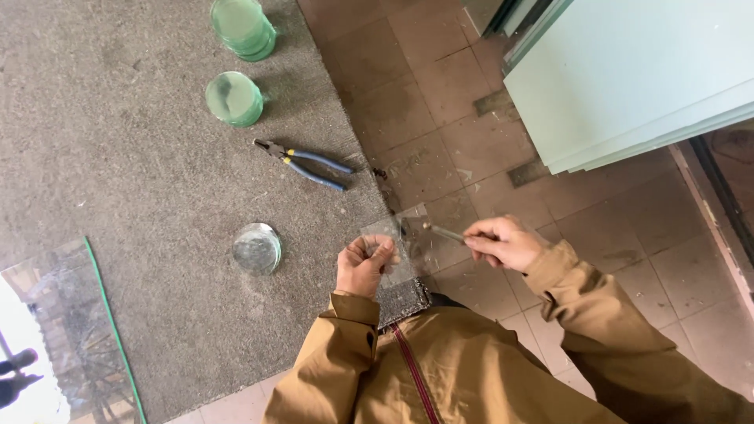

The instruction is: Cutting glass sheets using circular and straight glass cutters on a workbench

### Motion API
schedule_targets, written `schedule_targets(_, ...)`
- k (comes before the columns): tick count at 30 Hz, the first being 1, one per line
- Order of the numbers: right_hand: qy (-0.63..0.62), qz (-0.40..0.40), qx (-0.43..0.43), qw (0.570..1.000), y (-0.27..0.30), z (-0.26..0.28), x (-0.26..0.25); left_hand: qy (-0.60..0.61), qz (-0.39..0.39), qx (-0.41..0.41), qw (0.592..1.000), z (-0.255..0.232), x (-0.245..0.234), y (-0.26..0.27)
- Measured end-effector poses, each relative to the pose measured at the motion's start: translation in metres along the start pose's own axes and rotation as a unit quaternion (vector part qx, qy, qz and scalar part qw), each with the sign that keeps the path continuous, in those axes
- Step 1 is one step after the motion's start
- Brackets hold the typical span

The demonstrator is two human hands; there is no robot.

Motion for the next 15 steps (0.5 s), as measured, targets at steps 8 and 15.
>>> schedule_targets(8, -0.082, 0.003, -0.022, 0.996, -0.011, 0.003, -0.005, -0.022, 0.021, 0.002, 1.0, -0.016, 0.01, 0.012)
schedule_targets(15, -0.076, 0.043, -0.004, 0.996, -0.008, 0.011, 0.006, -0.023, 0.02, 0.003, 1.0, -0.004, 0.005, 0.009)
Point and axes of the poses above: each hand's wrist, its own y-axis away from the middle knuckle, its own x-axis out of the palm, z = x × y, the point moved 9 cm from there along -y, towards the middle knuckle, and after that the axes turned 9 degrees about -y, right-handed, at the moved point
